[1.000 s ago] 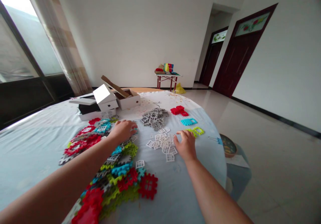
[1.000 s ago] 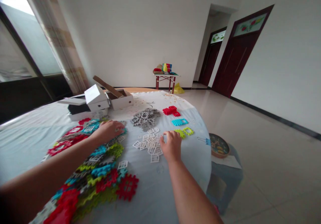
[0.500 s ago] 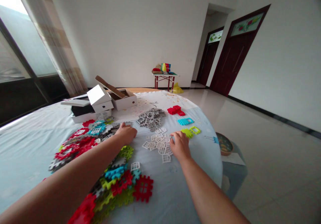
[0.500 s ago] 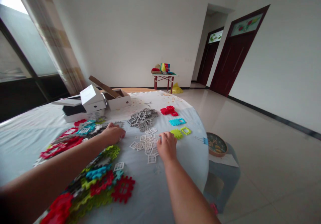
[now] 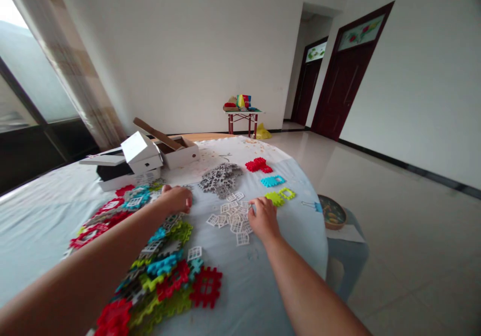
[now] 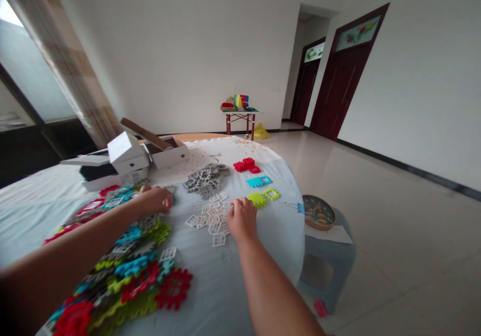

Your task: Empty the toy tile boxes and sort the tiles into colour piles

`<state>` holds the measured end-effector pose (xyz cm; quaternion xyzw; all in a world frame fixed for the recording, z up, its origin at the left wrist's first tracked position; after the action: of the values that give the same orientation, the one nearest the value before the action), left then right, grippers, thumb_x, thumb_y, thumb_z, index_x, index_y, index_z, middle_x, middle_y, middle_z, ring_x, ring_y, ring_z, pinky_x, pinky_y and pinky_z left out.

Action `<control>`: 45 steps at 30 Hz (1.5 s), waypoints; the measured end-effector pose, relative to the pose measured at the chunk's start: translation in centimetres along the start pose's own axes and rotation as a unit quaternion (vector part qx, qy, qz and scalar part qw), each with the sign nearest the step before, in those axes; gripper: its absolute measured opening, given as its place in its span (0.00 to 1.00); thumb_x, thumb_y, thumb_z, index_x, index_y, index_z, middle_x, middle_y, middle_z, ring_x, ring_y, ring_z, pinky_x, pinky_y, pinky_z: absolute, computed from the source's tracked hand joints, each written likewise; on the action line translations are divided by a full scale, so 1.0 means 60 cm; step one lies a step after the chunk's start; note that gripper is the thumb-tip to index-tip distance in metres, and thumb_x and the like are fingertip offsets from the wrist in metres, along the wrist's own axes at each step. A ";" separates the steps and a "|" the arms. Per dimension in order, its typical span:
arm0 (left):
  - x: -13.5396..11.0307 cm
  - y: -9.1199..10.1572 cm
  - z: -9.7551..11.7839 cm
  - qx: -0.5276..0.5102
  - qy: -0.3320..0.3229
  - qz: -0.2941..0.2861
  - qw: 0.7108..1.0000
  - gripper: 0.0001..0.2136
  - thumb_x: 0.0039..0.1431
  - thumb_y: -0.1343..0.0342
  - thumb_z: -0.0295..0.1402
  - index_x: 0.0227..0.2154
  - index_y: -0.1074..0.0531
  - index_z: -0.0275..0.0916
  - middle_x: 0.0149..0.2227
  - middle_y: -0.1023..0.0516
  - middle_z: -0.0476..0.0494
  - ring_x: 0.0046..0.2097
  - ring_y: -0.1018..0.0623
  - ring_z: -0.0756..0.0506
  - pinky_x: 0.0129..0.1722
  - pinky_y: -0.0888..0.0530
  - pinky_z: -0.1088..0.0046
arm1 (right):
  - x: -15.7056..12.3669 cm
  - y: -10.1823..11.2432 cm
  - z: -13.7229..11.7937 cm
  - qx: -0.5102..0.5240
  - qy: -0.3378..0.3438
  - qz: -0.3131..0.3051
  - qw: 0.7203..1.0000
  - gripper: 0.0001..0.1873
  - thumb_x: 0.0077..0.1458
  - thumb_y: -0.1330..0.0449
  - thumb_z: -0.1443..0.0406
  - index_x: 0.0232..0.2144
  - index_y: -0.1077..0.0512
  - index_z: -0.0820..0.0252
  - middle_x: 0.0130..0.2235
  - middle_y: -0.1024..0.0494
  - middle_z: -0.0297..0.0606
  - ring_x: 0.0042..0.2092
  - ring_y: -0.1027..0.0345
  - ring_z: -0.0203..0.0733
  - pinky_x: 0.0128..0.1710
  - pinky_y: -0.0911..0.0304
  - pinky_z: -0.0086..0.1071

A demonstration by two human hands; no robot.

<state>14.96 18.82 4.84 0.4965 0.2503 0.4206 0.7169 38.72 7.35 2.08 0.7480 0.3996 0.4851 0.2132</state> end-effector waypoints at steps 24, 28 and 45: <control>-0.094 -0.018 0.118 -0.090 0.018 -0.070 0.993 0.17 0.45 0.47 0.47 0.28 0.25 0.39 0.25 0.25 0.47 0.27 0.29 0.49 0.26 0.35 0.75 | 0.006 -0.011 0.013 0.026 0.003 -0.005 1.000 0.09 0.47 0.46 0.70 0.33 0.29 0.61 0.36 0.28 0.40 0.41 0.39 0.42 0.41 0.47 0.31; -0.143 -0.049 0.137 -0.016 -0.021 -0.132 0.991 0.16 0.47 0.49 0.45 0.34 0.26 0.41 0.31 0.24 0.45 0.31 0.27 0.47 0.31 0.34 0.75 | 0.005 -0.011 0.013 0.020 0.006 0.000 1.000 0.09 0.47 0.46 0.70 0.33 0.29 0.60 0.35 0.28 0.39 0.41 0.39 0.41 0.40 0.47 0.31; -0.157 -0.069 0.157 0.134 -0.071 -0.107 0.983 0.10 0.50 0.54 0.29 0.25 0.27 0.37 0.28 0.23 0.38 0.34 0.25 0.42 0.41 0.34 0.63 | 0.005 -0.014 0.019 0.019 0.002 -0.005 1.000 0.10 0.47 0.47 0.71 0.33 0.29 0.62 0.35 0.27 0.41 0.40 0.38 0.42 0.41 0.46 0.31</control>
<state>18.86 5.40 4.05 0.5874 0.3043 0.2676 0.7005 39.48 8.17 1.18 0.7492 0.4128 0.4776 0.2006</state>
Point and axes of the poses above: each hand's wrist, its own x-axis towards the middle knuckle, its own y-axis out of the back of the hand, z = x × y, the point moved 10 cm from there along x, towards the middle knuckle
